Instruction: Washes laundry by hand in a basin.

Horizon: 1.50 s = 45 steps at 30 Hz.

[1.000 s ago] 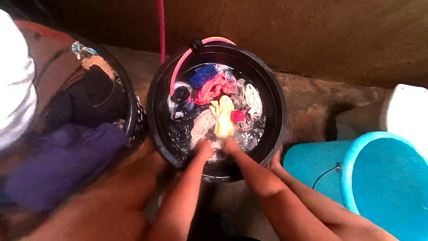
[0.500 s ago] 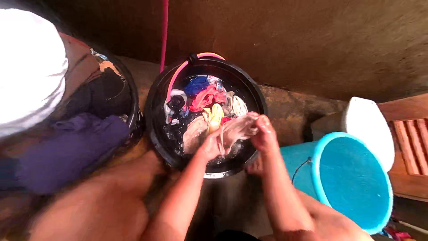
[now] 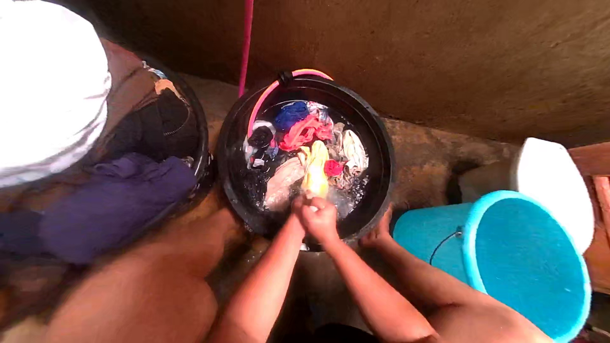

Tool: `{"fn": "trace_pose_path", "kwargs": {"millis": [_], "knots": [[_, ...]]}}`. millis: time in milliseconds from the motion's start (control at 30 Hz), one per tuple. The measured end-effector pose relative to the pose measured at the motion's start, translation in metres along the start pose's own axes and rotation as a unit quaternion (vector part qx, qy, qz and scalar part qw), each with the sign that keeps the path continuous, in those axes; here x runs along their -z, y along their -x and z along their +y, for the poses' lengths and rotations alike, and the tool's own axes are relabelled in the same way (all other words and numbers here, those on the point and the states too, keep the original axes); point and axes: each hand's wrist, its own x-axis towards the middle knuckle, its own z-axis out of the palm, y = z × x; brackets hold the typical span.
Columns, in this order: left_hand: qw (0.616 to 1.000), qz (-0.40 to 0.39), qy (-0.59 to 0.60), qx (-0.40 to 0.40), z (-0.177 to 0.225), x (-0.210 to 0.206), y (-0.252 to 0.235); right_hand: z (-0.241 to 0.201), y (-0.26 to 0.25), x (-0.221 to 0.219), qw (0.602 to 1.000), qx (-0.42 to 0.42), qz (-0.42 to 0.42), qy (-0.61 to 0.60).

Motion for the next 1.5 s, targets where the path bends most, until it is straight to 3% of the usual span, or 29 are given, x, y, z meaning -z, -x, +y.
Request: {"fn": "trace_pose_path", "kwargs": {"millis": [67, 133, 167, 233, 300, 367, 467, 533, 600, 700, 767, 833, 900, 967, 1033, 1100, 1167, 1267, 1300, 1367, 1433, 1500], "knots": [[0.998, 0.011, -0.069, 0.006, -0.008, 0.002, -0.018, 0.024, -0.019, 0.005, 0.996, -0.081, 0.012, 0.041], [0.977, 0.04, -0.207, -0.038, 0.003, 0.004, -0.026, 0.06, -0.058, 0.018, 0.978, -0.175, -0.028, 0.114], [0.949, 0.07, -0.297, -0.083, 0.011, 0.01, -0.032, 0.076, -0.073, 0.022, 0.966, -0.198, -0.065, 0.153], [0.851, 0.125, -0.482, -0.166, 0.017, 0.028, -0.048, 0.099, -0.084, 0.021, 0.947, -0.178, -0.158, 0.217], [0.762, 0.091, -0.613, -0.189, 0.003, 0.039, -0.067, 0.108, -0.082, 0.01, 0.911, -0.167, -0.268, 0.264], [0.701, 0.006, -0.701, -0.132, -0.019, 0.043, -0.083, 0.115, -0.078, 0.001, 0.862, -0.185, -0.358, 0.308], [0.66, -0.062, -0.747, -0.052, -0.021, 0.048, -0.094, 0.112, -0.079, -0.008, 0.784, -0.191, -0.442, 0.392], [0.675, -0.074, -0.732, -0.058, -0.019, 0.056, -0.096, 0.11, -0.078, -0.01, 0.769, -0.211, -0.44, 0.413], [0.704, -0.071, -0.699, -0.099, -0.018, 0.064, -0.094, 0.098, -0.079, -0.006, 0.817, -0.231, -0.379, 0.367], [0.725, -0.065, -0.669, -0.149, -0.013, 0.07, -0.083, 0.036, -0.076, 0.026, 0.912, -0.226, -0.323, 0.117], [0.776, -0.06, -0.594, -0.203, -0.012, 0.064, -0.064, -0.026, -0.055, 0.066, 0.937, -0.181, -0.291, -0.064], [0.844, -0.066, -0.469, -0.253, -0.003, 0.044, -0.034, -0.072, -0.034, 0.106, 0.955, -0.109, -0.218, -0.166], [0.863, -0.067, -0.403, -0.298, 0.013, 0.018, -0.002, -0.092, -0.017, 0.14, 0.965, -0.053, -0.118, -0.229], [0.887, -0.064, -0.314, -0.333, 0.03, -0.006, 0.029, -0.082, -0.009, 0.161, 0.954, -0.054, 0.005, -0.295], [0.905, -0.094, -0.218, -0.354, 0.044, -0.027, 0.064, -0.051, -0.009, 0.17, 0.932, -0.121, 0.087, -0.33], [0.88, -0.151, -0.24, -0.381, 0.044, -0.044, 0.102, -0.02, -0.002, 0.161, 0.902, -0.224, 0.042, -0.367], [0.833, -0.207, -0.322, -0.4, 0.033, -0.056, 0.13, -0.014, 0.013, 0.133, 0.827, -0.277, -0.04, -0.487], [0.826, -0.23, -0.324, -0.398, 0.017, -0.056, 0.138, -0.026, 0.026, 0.095, 0.697, -0.241, -0.039, -0.674], [0.842, -0.201, -0.296, -0.404, 0.016, -0.051, 0.136, -0.032, 0.024, 0.094, 0.688, -0.225, -0.013, -0.69], [0.865, -0.121, -0.259, -0.413, 0.015, -0.036, 0.128, -0.042, 0.014, 0.097, 0.699, -0.193, 0.044, -0.687], [0.878, -0.09, -0.258, -0.392, 0.013, -0.028, 0.12, -0.048, 0.006, 0.099, 0.732, -0.145, 0.076, -0.661], [0.918, -0.086, -0.223, -0.317, 0.007, -0.032, 0.116, -0.056, 0.004, 0.097, 0.818, -0.091, 0.101, -0.56]]}}
